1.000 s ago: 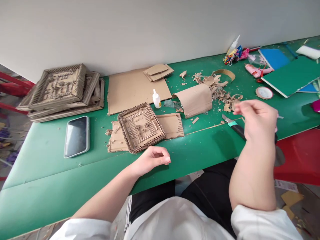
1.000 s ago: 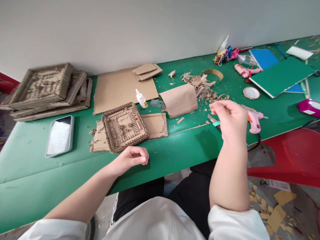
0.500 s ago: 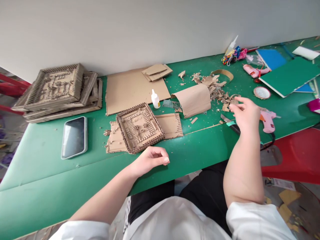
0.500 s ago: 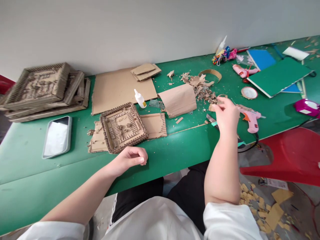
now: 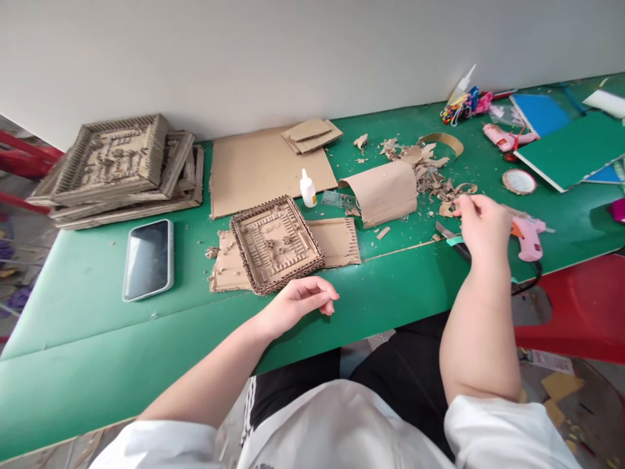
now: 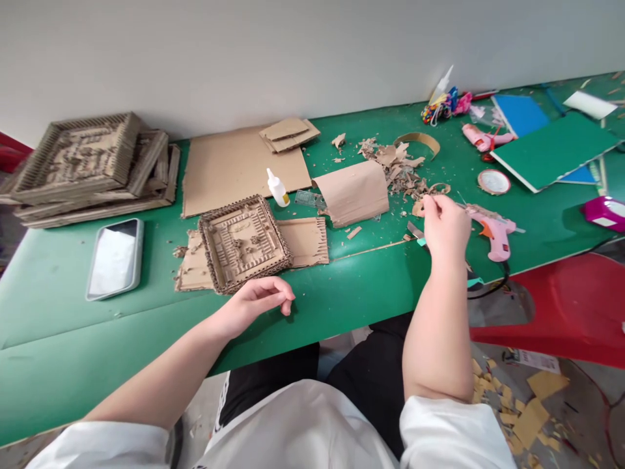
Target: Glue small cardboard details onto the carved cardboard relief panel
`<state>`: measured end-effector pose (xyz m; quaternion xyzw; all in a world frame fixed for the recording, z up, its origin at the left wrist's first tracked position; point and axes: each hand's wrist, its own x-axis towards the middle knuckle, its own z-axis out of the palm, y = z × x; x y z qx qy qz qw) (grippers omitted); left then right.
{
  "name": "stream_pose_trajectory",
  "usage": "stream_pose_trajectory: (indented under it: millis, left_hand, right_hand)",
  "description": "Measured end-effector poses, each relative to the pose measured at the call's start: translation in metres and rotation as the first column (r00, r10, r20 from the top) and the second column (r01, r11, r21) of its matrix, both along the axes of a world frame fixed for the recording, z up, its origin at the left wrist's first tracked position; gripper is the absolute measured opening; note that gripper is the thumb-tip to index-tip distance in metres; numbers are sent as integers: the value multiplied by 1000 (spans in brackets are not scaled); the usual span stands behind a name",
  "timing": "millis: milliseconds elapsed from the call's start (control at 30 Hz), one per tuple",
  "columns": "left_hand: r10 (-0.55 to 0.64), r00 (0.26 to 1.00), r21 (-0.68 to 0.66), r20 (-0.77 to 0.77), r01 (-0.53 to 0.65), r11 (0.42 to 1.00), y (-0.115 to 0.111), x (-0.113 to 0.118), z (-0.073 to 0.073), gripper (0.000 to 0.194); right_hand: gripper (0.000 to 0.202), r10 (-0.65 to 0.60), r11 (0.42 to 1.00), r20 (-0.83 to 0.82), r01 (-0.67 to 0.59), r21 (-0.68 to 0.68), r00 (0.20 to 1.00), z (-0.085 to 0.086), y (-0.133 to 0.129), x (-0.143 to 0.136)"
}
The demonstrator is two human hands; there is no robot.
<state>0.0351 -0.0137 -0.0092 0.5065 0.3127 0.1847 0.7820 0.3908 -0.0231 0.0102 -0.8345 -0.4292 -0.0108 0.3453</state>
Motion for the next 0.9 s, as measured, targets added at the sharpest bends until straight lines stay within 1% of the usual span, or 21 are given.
stream_pose_trajectory:
  millis: [33,100,133,200,300,400,567,667,767,900]
  left_hand:
    - [-3,1000,3,1,3,1000,0,0,0,28]
    - [-11,1000,8,4,11,1000,0,-1,1,28]
    - [-17,1000,9,4,17,1000,0,-1,1,28]
    - [-27,1000,12,-2,27,1000,-1,-1,2,28]
    - [-31,999,16,-11,31,999,-1,-2,2,28]
    - [-32,999,18,-3,32,999,-1,-2,1,26]
    - [-43,999,24,-3,43,999,-1,-3,0,24]
    - [-40,999,23,-10,41,999,-1,-3,0,23]
    - [-25,1000,16,5,25,1000,-1,-3,-1,24]
    - [0,997,-23,79,1,1000,-1,-1,-3,26]
  right_hand:
    - [27,-10,997,57,14,-78,998,-1,1,1]
    - [26,-15,973,118,42,-229,993,-7,5,2]
    - [27,0,959,142,40,-279,990,-11,7,2]
    - [28,51,949,210,18,-314,976,-20,14,2]
    - [29,127,954,316,-29,-298,940,-33,23,3]
    - [27,155,949,334,-47,-310,930,-42,28,8]
    - [22,151,955,379,-36,-295,913,-48,28,16]
    - [20,182,958,410,-67,-279,894,-48,28,16]
    - [15,189,966,384,-100,-239,904,-46,30,13]
    - [8,166,983,271,-139,-115,948,-46,34,9]
